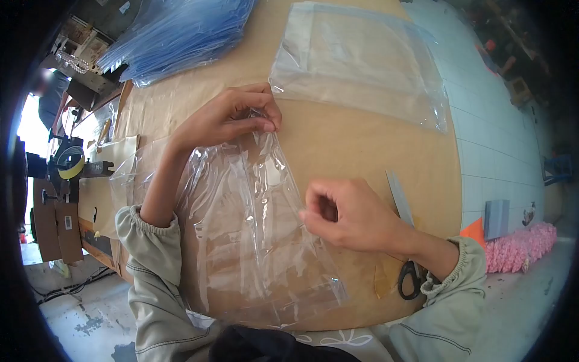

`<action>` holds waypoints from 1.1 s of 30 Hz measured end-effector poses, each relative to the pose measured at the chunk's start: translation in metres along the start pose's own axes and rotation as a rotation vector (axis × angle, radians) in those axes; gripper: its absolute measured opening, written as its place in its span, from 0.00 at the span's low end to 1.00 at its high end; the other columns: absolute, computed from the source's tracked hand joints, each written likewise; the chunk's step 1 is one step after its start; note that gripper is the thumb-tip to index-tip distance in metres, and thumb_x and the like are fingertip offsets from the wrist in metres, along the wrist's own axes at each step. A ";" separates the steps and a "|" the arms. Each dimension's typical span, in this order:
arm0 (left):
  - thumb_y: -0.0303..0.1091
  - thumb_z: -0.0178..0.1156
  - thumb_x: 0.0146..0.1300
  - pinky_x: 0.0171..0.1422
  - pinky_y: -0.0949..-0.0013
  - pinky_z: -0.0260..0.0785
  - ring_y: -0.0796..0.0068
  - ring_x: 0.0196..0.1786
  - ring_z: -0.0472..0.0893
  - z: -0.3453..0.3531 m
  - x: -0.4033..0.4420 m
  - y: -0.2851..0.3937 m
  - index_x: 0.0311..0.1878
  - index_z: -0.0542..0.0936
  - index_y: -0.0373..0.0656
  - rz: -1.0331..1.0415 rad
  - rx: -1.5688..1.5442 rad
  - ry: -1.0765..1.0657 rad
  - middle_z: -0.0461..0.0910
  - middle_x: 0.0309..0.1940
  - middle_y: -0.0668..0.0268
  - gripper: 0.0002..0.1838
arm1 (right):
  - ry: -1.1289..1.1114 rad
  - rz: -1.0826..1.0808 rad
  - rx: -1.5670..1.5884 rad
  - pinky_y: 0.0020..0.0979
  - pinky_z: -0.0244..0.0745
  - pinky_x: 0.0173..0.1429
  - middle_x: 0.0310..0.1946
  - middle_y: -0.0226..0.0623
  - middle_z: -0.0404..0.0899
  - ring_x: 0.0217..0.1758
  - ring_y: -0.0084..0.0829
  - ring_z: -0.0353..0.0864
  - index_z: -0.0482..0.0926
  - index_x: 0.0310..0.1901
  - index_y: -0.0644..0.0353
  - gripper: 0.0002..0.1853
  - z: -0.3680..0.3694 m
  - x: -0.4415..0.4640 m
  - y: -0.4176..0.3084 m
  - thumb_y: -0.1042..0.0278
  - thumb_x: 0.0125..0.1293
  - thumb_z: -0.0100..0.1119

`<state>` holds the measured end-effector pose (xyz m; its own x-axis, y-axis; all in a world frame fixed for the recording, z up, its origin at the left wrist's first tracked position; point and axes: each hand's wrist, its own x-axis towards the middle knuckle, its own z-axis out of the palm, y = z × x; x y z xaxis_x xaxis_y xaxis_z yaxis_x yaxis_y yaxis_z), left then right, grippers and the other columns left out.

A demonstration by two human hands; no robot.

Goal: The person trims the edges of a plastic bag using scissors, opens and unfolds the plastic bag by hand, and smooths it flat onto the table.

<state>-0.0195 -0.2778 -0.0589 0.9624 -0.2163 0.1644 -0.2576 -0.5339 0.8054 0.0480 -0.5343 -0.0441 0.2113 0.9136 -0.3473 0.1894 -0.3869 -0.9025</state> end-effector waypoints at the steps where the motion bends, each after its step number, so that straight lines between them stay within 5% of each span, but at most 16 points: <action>1: 0.29 0.62 0.60 0.43 0.71 0.70 0.74 0.40 0.77 0.000 0.001 0.002 0.38 0.81 0.38 0.008 -0.009 -0.003 0.75 0.34 0.66 0.05 | 0.048 0.014 0.092 0.22 0.66 0.25 0.21 0.28 0.74 0.21 0.16 0.72 0.75 0.31 0.64 0.09 0.002 0.002 -0.002 0.67 0.63 0.61; 13: 0.32 0.65 0.60 0.36 0.77 0.70 0.82 0.31 0.76 0.001 0.007 0.008 0.40 0.80 0.35 -0.282 -0.059 -0.146 0.80 0.33 0.68 0.11 | 0.127 0.021 0.301 0.19 0.69 0.26 0.25 0.29 0.75 0.22 0.15 0.73 0.75 0.37 0.66 0.09 0.001 0.016 0.006 0.67 0.66 0.58; 20: 0.31 0.63 0.61 0.32 0.79 0.67 0.85 0.28 0.74 0.006 0.007 0.012 0.37 0.79 0.38 -0.160 -0.413 -0.088 0.77 0.28 0.72 0.07 | 0.132 0.002 0.237 0.18 0.69 0.24 0.23 0.24 0.71 0.22 0.13 0.69 0.74 0.34 0.64 0.10 0.001 0.015 0.003 0.65 0.66 0.57; 30: 0.29 0.61 0.62 0.31 0.79 0.64 0.86 0.27 0.73 0.012 0.011 0.018 0.37 0.79 0.37 -0.112 -0.342 -0.081 0.78 0.28 0.70 0.05 | 0.096 -0.098 0.210 0.16 0.67 0.28 0.24 0.21 0.70 0.25 0.11 0.69 0.72 0.32 0.59 0.08 0.000 0.013 0.010 0.67 0.67 0.58; 33: 0.28 0.61 0.61 0.30 0.79 0.63 0.86 0.27 0.72 0.011 0.012 0.020 0.37 0.79 0.37 -0.102 -0.406 -0.076 0.79 0.29 0.69 0.04 | 0.377 -0.210 0.284 0.20 0.70 0.32 0.24 0.26 0.74 0.27 0.14 0.72 0.76 0.34 0.64 0.09 0.009 0.020 0.010 0.66 0.63 0.61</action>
<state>-0.0143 -0.3004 -0.0470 0.9681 -0.2472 0.0421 -0.0920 -0.1939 0.9767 0.0451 -0.5190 -0.0628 0.5377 0.8391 -0.0819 0.0086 -0.1026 -0.9947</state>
